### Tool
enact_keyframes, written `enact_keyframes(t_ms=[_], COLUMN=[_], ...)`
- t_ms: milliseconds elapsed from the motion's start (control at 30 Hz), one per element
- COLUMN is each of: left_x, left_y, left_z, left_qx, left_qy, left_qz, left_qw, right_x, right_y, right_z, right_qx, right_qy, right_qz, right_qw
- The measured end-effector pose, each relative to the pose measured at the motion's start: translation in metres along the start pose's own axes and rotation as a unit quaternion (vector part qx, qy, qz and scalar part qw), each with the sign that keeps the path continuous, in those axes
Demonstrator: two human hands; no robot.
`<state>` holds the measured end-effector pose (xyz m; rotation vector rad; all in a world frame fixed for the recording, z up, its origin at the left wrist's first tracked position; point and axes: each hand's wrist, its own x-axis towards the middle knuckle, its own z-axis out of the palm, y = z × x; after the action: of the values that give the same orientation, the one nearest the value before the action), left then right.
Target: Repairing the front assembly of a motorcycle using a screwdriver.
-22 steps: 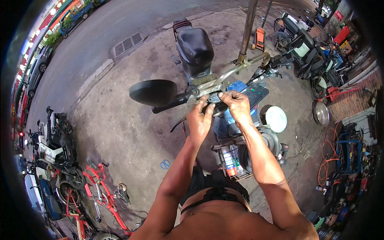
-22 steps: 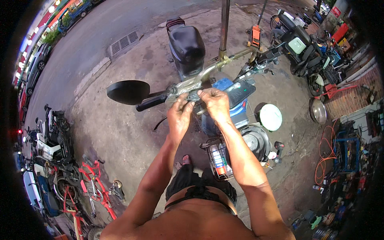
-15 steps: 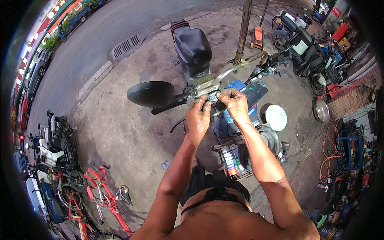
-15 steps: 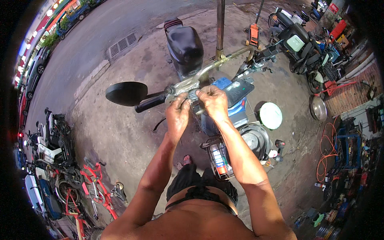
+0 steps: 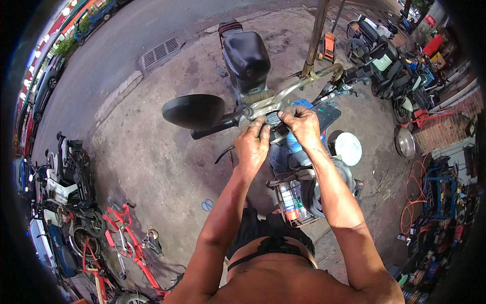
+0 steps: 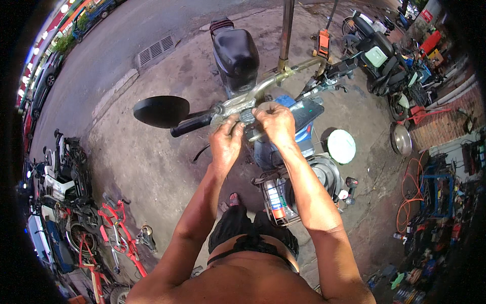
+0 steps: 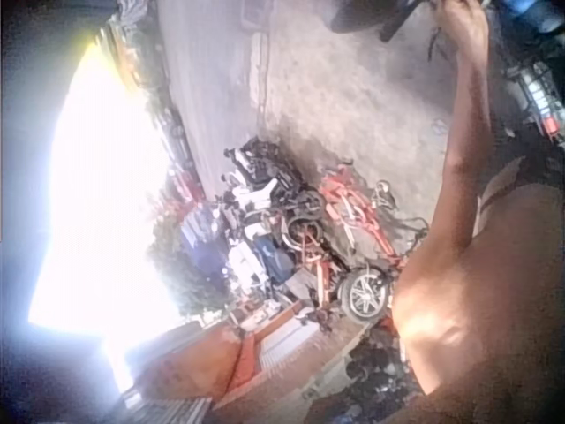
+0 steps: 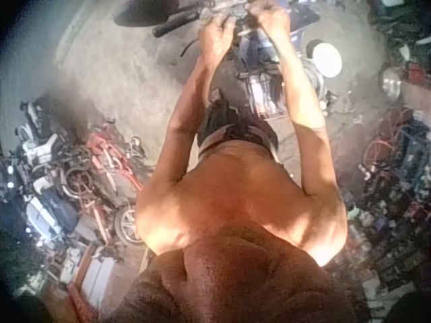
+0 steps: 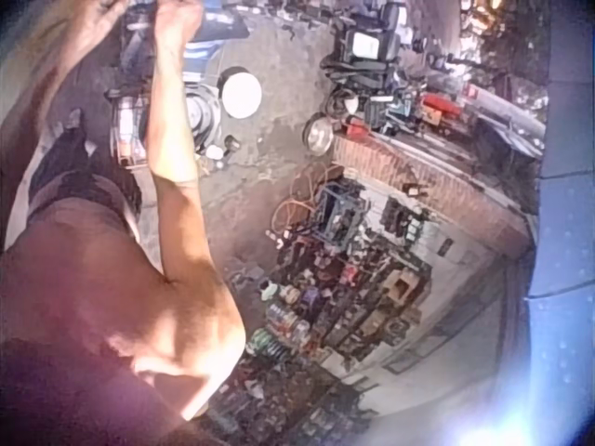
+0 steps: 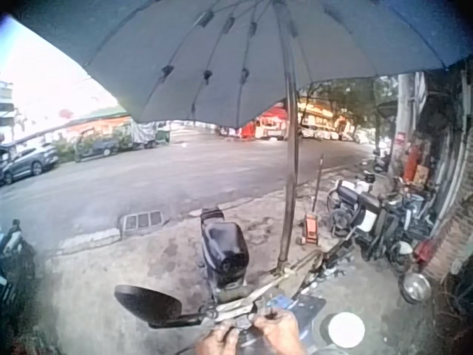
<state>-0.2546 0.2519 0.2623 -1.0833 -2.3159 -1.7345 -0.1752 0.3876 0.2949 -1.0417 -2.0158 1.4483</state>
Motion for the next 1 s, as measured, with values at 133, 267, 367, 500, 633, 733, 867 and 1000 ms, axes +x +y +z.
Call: enact_keyframes(t_ms=[133,267,367,500,633,733,867,1000], left_x=[-0.001,0.000,-0.002,0.000,0.003,0.005,0.014,0.019], left_y=[0.003,0.002,0.004,0.005,0.006,-0.005,-0.009,-0.002], left_z=[0.000,0.000,0.000,0.000,0.000,0.002,0.000,-0.013], left_qx=[-0.003,0.005,0.016,0.009,0.035,-0.043,-0.020,0.058], left_qy=[-0.020,-0.055,-0.026,-0.033,-0.035,-0.011,-0.035,-0.089], left_qz=[-0.019,-0.068,-0.017,-0.033,-0.021,-0.015,-0.022,0.017], left_qw=[1.000,0.996,0.999,0.999,0.999,0.999,0.999,0.994], right_x=[0.003,0.004,0.006,0.008,0.013,0.014,0.019,0.008], right_y=[-0.002,-0.003,0.004,-0.004,-0.003,-0.007,-0.012,-0.013], right_z=[0.000,0.000,0.000,-0.005,-0.009,-0.009,-0.013,-0.006], right_qx=[0.118,0.185,0.172,0.172,0.156,0.146,0.109,0.138], right_qy=[-0.019,-0.040,-0.028,-0.066,-0.098,-0.107,-0.105,-0.057], right_qz=[0.010,0.063,0.049,0.074,0.094,0.089,0.085,0.056], right_qw=[0.993,0.980,0.983,0.980,0.978,0.979,0.985,0.987])
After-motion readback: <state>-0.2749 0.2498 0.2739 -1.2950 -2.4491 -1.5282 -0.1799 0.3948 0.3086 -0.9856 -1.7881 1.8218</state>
